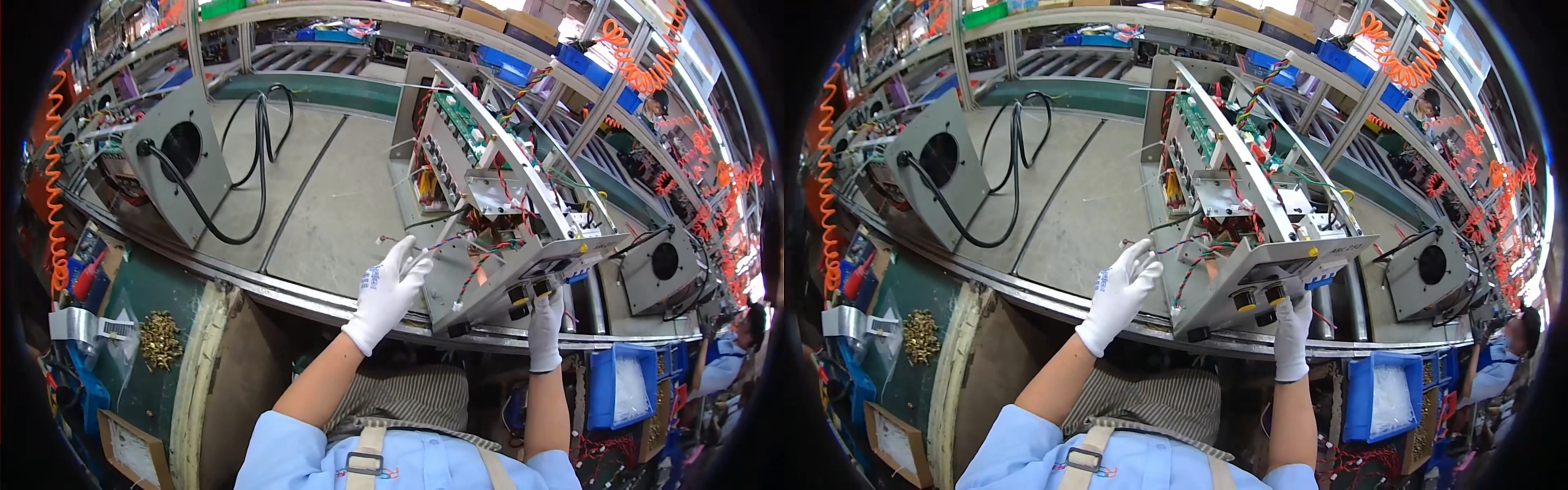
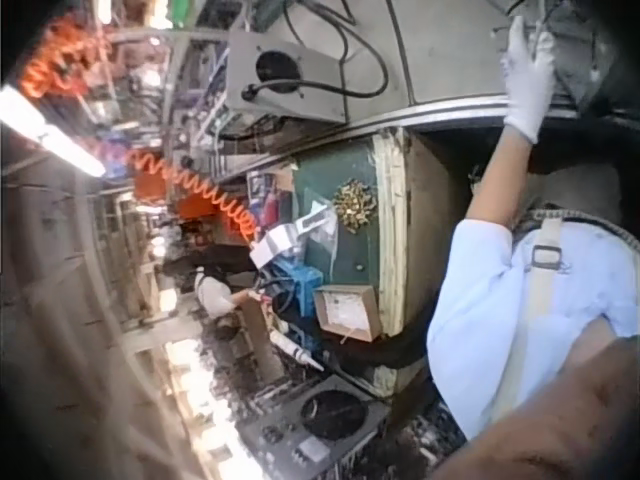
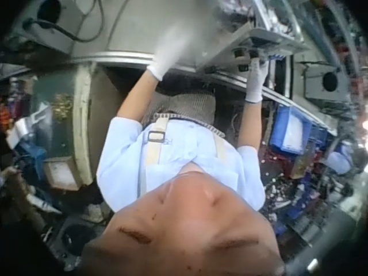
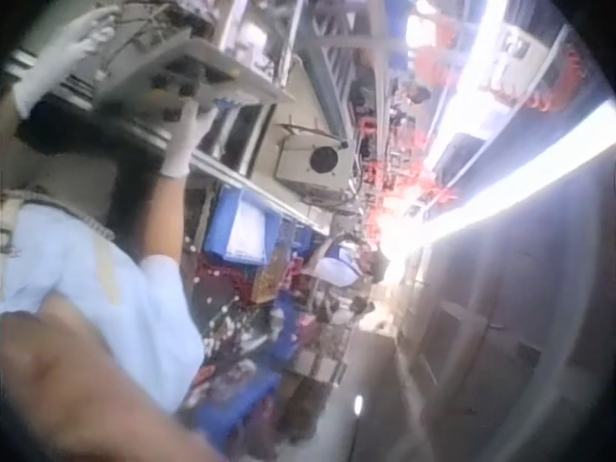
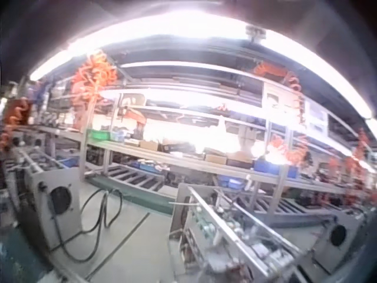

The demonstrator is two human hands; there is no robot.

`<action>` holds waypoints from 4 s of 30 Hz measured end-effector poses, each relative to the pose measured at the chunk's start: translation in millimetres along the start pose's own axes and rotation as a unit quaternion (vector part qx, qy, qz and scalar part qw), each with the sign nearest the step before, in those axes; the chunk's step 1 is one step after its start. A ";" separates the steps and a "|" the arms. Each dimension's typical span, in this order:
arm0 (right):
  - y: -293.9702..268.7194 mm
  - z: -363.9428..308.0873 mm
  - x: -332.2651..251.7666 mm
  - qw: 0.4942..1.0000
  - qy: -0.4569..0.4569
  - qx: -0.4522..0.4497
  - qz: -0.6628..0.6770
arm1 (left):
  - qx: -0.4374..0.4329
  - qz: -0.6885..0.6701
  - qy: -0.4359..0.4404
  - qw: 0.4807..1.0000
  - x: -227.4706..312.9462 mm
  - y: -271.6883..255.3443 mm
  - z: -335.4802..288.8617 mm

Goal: The person organizes and secures wires inside an open electronic device using white zip ties. They cut the excess ends of the ties with pliers and adjust the internal components to ensure proper fit and alignment.

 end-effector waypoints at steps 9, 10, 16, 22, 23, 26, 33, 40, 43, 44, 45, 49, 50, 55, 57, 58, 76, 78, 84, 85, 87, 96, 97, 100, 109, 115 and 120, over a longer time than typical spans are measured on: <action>0.2 6.2 -0.8 0.998 -0.036 -0.048 0.008 | 0.062 -0.487 -0.019 0.871 44.8 -0.9 47.3; -1.4 5.8 3.2 0.998 -0.033 -0.044 0.013 | 0.023 -0.522 0.000 0.852 49.3 0.3 48.6; 3.9 5.1 5.9 0.999 -0.014 -0.019 0.039 | -0.176 -0.267 0.076 0.945 53.9 34.5 14.0; -0.9 4.1 6.1 0.999 -0.020 -0.013 0.025 | -0.387 0.093 0.156 0.904 70.8 28.5 55.2; 2.7 5.6 3.7 0.999 -0.018 -0.028 0.017 | -0.359 0.055 0.170 0.916 61.3 34.5 57.7; 0.6 5.0 -1.8 0.999 0.009 -0.040 0.004 | -0.179 0.007 0.197 0.964 82.3 11.8 41.4; -8.1 4.1 8.7 0.999 0.013 -0.038 0.022 | 0.157 -0.078 0.272 0.946 83.0 39.0 -27.7; 38.4 -15.1 9.2 0.999 0.010 0.025 0.030 | 0.263 0.108 0.371 0.884 77.4 14.5 0.5; 91.1 -31.7 13.3 0.999 -0.001 0.033 0.031 | 0.287 0.055 0.313 0.904 49.1 -20.0 17.9; 92.9 -34.9 20.5 0.998 0.003 0.043 0.042 | 0.260 -0.021 0.257 0.931 46.8 -32.8 28.8; 91.5 -36.7 21.2 0.998 0.007 0.043 0.044 | 0.250 -0.113 0.153 0.949 23.3 -45.9 51.9; 101.8 -34.7 18.9 0.999 0.033 0.006 0.027 | 0.224 0.261 -0.002 0.939 -119.4 -95.3 144.8; 101.9 -34.6 19.7 0.999 0.031 0.000 0.025 | 0.195 0.356 -0.029 0.913 -122.8 -94.7 147.3; 100.7 -32.6 24.0 1.000 0.019 -0.024 0.009 | 0.070 0.486 -0.119 0.863 -133.7 -94.8 163.5; 105.3 -32.4 22.4 0.999 0.020 -0.034 0.022 | 0.074 0.473 -0.109 0.871 -136.7 -102.7 158.0; 108.4 -30.3 23.1 0.999 0.024 -0.041 0.027 | 0.077 0.471 -0.107 0.872 -139.0 -111.8 151.0; 80.5 -85.2 -36.1 0.966 -0.225 0.032 -0.120 | -0.151 -0.080 -0.094 0.981 33.8 -112.9 -90.9; 65.3 -86.7 -39.1 0.971 -0.195 0.068 -0.116 | -0.037 -0.062 -0.048 0.996 43.7 -112.6 -77.5; 78.3 -76.0 -35.9 0.976 -0.158 0.058 -0.141 | 0.124 -0.063 0.008 0.990 22.5 -88.1 -7.8; 87.9 -71.9 -32.9 0.976 -0.155 0.041 -0.145 | 0.140 -0.136 0.044 0.980 25.1 -66.9 -9.0; 97.1 -60.0 -14.4 0.983 -0.157 0.014 -0.090 | 0.195 -0.198 0.095 0.956 19.7 -35.2 -3.0; 200.8 -79.7 8.0 0.949 -0.114 -0.117 -0.271 | 0.409 -0.080 0.152 0.896 -63.5 -116.0 95.7; 215.6 -78.6 9.7 0.944 -0.091 -0.184 -0.259 | 0.338 -0.109 0.157 0.922 -46.4 -132.1 111.0; 238.3 -63.2 -10.5 0.908 -0.024 -0.373 -0.191 | 0.334 -0.176 0.087 0.922 -84.7 -229.2 139.2; 107.4 212.0 -19.3 0.889 -0.300 -0.050 -0.342 | 0.324 0.143 0.321 0.879 134.3 -200.3 49.0; 149.5 374.9 43.7 0.887 -0.257 -0.069 -0.377 | 0.401 0.419 0.406 0.706 112.7 -123.2 63.6; 192.0 404.5 64.5 0.966 -0.062 -0.135 -0.210 | 0.548 0.331 0.225 0.734 109.0 -108.7 53.6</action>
Point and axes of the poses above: each hand's wrist, its own z-axis towards the middle knuckle, its own y-axis out of the palm, x = y × z, the point moved 2 cm from there along z, towards the middle knuckle, and after that the axes turned 12 degrees about z, right-handed, at the moved point
